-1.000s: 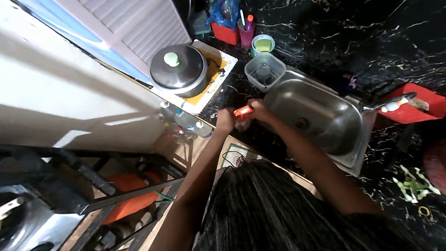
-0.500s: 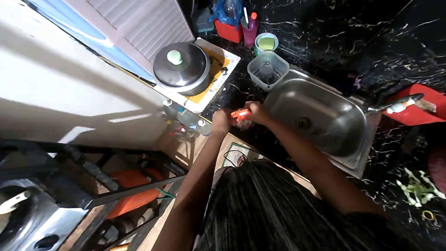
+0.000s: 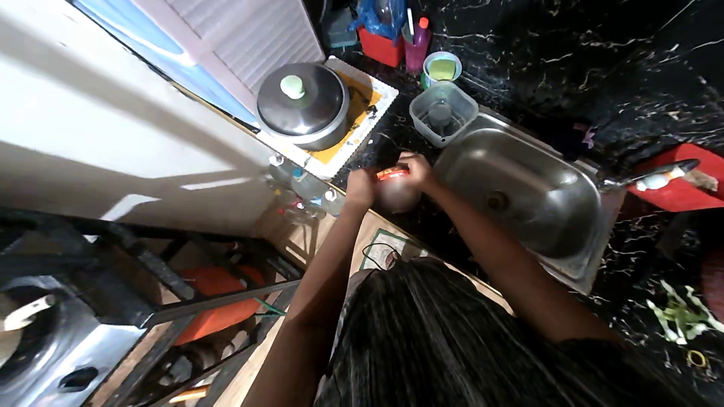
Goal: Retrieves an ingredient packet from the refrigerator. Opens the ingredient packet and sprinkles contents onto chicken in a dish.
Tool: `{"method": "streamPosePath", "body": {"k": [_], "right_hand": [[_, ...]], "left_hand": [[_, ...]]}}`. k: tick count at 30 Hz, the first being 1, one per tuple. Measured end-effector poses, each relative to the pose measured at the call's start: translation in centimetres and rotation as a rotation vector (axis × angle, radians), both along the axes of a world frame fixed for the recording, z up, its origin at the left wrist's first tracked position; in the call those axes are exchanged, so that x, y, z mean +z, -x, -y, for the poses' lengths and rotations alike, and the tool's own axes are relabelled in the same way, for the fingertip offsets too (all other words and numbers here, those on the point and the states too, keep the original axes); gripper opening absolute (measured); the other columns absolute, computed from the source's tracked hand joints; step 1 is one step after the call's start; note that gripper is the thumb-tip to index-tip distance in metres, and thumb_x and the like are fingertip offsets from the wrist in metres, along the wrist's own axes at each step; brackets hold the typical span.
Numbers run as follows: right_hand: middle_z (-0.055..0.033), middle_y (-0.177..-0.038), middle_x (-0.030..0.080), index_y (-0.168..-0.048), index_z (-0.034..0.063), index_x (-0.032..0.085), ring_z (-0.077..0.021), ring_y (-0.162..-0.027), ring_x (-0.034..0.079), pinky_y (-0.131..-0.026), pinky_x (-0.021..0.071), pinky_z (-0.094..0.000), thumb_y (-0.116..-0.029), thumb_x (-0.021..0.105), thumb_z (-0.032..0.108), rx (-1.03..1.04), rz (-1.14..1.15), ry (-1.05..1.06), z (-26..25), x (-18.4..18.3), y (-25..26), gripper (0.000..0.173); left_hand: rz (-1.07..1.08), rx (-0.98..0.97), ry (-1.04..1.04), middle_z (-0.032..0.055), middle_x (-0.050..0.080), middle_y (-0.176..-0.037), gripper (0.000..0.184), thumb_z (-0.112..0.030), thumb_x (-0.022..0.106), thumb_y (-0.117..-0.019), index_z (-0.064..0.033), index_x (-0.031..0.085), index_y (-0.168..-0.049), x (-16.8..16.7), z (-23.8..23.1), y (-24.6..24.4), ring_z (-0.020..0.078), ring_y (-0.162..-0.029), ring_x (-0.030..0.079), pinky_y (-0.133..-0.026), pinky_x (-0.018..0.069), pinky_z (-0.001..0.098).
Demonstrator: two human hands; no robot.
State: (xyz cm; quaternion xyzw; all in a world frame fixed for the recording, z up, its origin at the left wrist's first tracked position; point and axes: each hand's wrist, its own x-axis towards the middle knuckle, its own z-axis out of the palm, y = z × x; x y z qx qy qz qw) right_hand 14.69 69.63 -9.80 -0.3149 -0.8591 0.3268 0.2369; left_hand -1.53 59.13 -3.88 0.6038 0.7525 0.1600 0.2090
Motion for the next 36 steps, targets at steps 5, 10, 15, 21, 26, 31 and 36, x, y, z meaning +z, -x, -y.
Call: {"method": "streamPosePath", "body": {"k": [5, 10, 15, 21, 26, 31, 36], "right_hand": [[-0.0193, -0.105, 0.071, -0.098, -0.0034, 0.075, -0.0330, -0.100, 0.069, -0.094, 0.0551, -0.0526, -0.0827, 0.077, 0.004, -0.051, -0.001, 0.067, 0.4, 1.4, -0.4, 0.018], [-0.0187, -0.102, 0.070, -0.095, -0.0046, 0.074, -0.0315, -0.098, 0.069, -0.092, 0.0557, -0.0507, -0.0854, 0.074, 0.004, -0.046, -0.007, 0.010, -0.5, 1.4, -0.9, 0.013], [-0.0180, -0.104, 0.070, -0.097, -0.0035, 0.075, -0.0307, -0.101, 0.068, -0.094, 0.0546, -0.0495, -0.0848, 0.074, 0.005, -0.065, 0.030, 0.039, -0.7, 2.0, -1.2, 0.015], [-0.0206, -0.113, 0.068, -0.101, -0.0051, 0.074, -0.0349, -0.109, 0.066, -0.099, 0.0535, -0.0517, -0.0833, 0.072, -0.003, 0.045, 0.241, -0.025, -1.0, 5.3, 1.4, 0.017], [-0.0207, -0.106, 0.069, -0.097, -0.0068, 0.073, -0.0349, -0.103, 0.067, -0.096, 0.0540, -0.0515, -0.0820, 0.074, -0.002, 0.043, 0.217, -0.012, -1.1, 5.1, 0.6, 0.016], [-0.0213, -0.112, 0.069, -0.103, -0.0066, 0.074, -0.0344, -0.108, 0.068, -0.100, 0.0533, -0.0508, -0.0858, 0.075, 0.003, -0.036, 0.192, 0.052, 0.1, 4.5, 0.4, 0.020], [-0.0213, -0.107, 0.072, -0.100, -0.0035, 0.076, -0.0363, -0.109, 0.068, -0.101, 0.0524, -0.0532, -0.0855, 0.079, 0.013, 0.011, 0.153, -0.034, -0.3, 2.5, 1.1, 0.022]], "left_hand": [[0.039, 0.000, 0.021, 0.0259, 0.070, -0.114, 0.024, -0.006, 0.063, -0.0963, 0.0011, 0.071, -0.118, 0.4, -0.9, -1.0, 0.0440, -0.112, 0.066, -0.101, 0.0492, 0.0623], [0.032, 0.005, 0.004, 0.0249, 0.071, -0.115, 0.027, -0.004, 0.061, -0.0956, -0.0014, 0.072, -0.120, 0.6, -1.5, -1.0, 0.0429, -0.113, 0.067, -0.100, 0.0500, 0.0616], [0.093, 0.005, -0.036, 0.0241, 0.071, -0.114, 0.028, -0.005, 0.065, -0.0941, -0.0015, 0.072, -0.121, 0.0, -1.6, -0.6, 0.0415, -0.111, 0.068, -0.100, 0.0503, 0.0605], [0.124, 0.061, 0.001, 0.0267, 0.071, -0.111, 0.030, -0.020, 0.068, -0.0984, 0.0033, 0.071, -0.116, 0.3, -1.3, 0.2, 0.0431, -0.110, 0.067, -0.101, 0.0492, 0.0604], [0.160, 0.048, -0.003, 0.0248, 0.072, -0.111, 0.026, -0.014, 0.068, -0.0971, 0.0013, 0.072, -0.117, 0.2, -0.7, 0.0, 0.0414, -0.109, 0.068, -0.099, 0.0506, 0.0598], [0.159, 0.032, -0.031, 0.0241, 0.072, -0.112, 0.025, -0.011, 0.067, -0.0965, 0.0004, 0.072, -0.119, -0.4, -0.9, -0.2, 0.0409, -0.109, 0.069, -0.100, 0.0505, 0.0596], [0.115, 0.004, 0.071, 0.0260, 0.071, -0.107, 0.030, -0.022, 0.070, -0.0982, 0.0035, 0.071, -0.114, 0.0, -0.6, 2.0, 0.0426, -0.107, 0.068, -0.098, 0.0503, 0.0608]]}}
